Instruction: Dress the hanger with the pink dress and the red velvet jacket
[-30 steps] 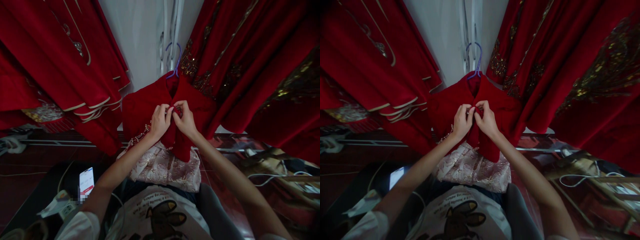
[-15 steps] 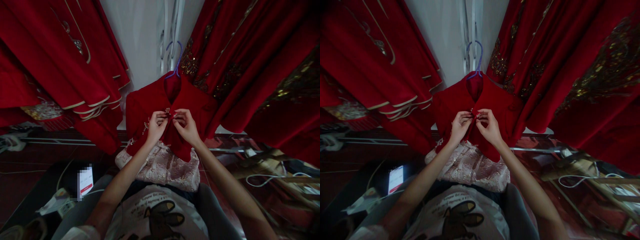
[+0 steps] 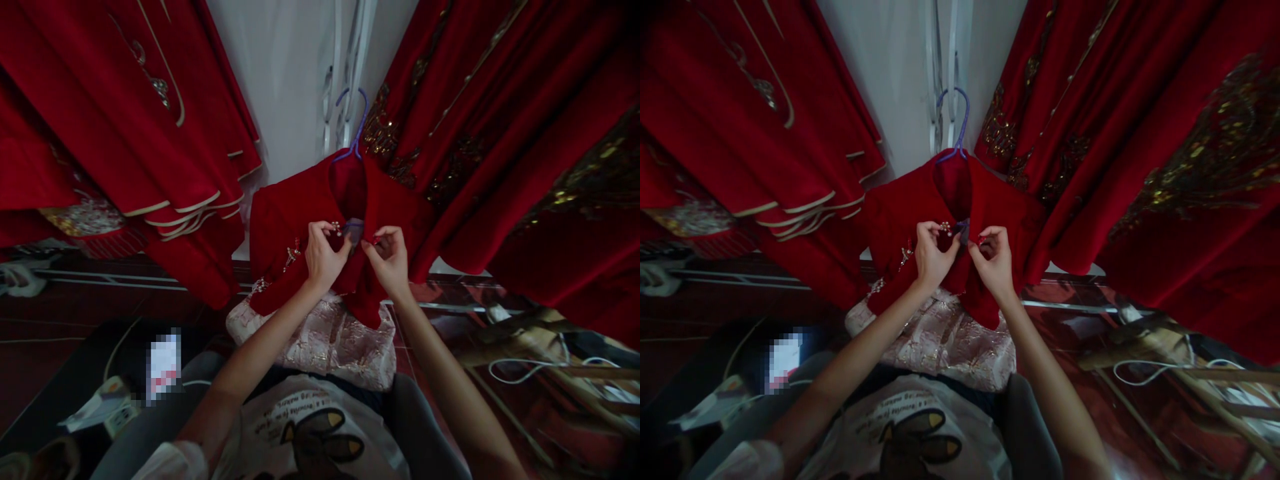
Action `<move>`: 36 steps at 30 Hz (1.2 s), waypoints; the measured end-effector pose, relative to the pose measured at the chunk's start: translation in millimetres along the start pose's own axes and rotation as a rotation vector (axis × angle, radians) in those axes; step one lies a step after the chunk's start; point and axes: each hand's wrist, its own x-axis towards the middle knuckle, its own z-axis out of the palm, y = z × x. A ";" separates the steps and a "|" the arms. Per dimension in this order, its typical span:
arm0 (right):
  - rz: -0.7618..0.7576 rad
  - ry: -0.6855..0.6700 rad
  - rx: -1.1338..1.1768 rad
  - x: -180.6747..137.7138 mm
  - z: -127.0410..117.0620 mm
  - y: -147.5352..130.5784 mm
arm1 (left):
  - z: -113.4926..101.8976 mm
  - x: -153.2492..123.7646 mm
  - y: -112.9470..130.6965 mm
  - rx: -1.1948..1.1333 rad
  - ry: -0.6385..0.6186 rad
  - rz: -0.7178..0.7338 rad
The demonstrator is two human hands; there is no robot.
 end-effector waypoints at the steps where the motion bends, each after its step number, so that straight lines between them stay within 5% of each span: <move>1: -0.009 0.004 -0.018 -1.7 -2.6 -0.8 | 2.3 1.4 1.1 0.028 0.012 0.032; 7: -0.096 0.035 -0.171 -9.2 -8.3 -12.0 | 10.1 5.5 -1.3 0.163 -0.017 0.071; 13: -0.181 -0.005 -0.259 -7.0 0.4 -23.5 | -13.1 -7.2 -14.1 0.004 0.090 -0.027; 19: -0.181 -0.109 -0.318 2.0 23.0 -18.6 | -23.0 -3.0 -27.3 -0.248 -0.060 -0.166; 25: -0.186 -0.165 -0.280 0.9 26.5 -16.6 | -20.0 7.0 -12.7 -0.499 -0.171 -0.251; 36: -0.151 -0.188 -0.170 -1.9 17.3 -10.8 | -32.8 7.2 -0.4 -0.517 -0.236 -0.254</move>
